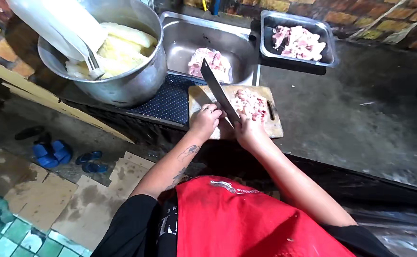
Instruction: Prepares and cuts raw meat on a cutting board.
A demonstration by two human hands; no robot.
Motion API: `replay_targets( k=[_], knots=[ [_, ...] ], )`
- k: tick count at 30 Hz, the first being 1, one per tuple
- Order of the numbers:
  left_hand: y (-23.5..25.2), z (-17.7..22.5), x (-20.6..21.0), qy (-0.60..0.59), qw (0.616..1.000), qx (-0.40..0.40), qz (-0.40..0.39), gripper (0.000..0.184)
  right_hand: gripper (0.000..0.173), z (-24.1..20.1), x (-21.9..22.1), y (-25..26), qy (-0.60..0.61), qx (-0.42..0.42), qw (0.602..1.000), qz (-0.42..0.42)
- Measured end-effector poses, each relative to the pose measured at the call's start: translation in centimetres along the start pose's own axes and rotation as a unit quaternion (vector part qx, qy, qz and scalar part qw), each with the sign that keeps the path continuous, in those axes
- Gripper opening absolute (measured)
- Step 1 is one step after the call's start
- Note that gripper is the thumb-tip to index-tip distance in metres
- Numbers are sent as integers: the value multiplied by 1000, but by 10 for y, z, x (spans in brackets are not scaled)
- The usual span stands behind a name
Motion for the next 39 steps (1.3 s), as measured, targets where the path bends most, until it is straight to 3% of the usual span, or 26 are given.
replay_targets(
  k=[5, 10, 14, 17, 19, 20, 22, 25, 28, 39],
  knots=[
    [-1, -1, 0, 7, 1000, -10, -5, 16, 37, 0, 2, 2, -12, 0, 1000, 0],
    [-4, -2, 0, 8, 1000, -6, 3, 17, 32, 13, -7, 3, 99, 0, 995, 7],
    [-4, -2, 2, 3, 999, -38, -36, 18, 32, -1, -53, -18, 86, -51, 984, 146],
    [-3, -8, 7, 25, 991, -80, -101, 24, 30, -17, -83, -36, 97, -116, 951, 271],
    [-1, -8, 7, 44, 989, -78, -116, 24, 27, -23, -86, -37, 93, -135, 941, 296],
    [-1, -7, 5, 37, 992, -67, -96, 23, 27, -22, -76, -33, 82, -127, 952, 267],
    [-5, -3, 3, 10, 999, -28, -36, 19, 31, -10, -34, -13, 39, -62, 991, 115],
    [-2, -2, 2, 22, 1000, 5, 6, 16, 33, 7, 1, 9, -7, 2, 1000, -28],
    [-6, -3, 5, 31, 999, 17, 10, 15, 34, 7, -2, 8, -9, 1, 998, -67],
    [3, -11, 7, 64, 996, -41, -35, 19, 35, -18, -5, 53, -5, -5, 998, -69]
  ],
)
Point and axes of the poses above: each hand's wrist, its own y-axis towards the middle knuckle, its own x-axis out of the palm, z = x × y, the point moved 6 cm from there along y, towards the middle knuckle, and after that the axes turned 1 degree about -y, right-handed, at the moved point
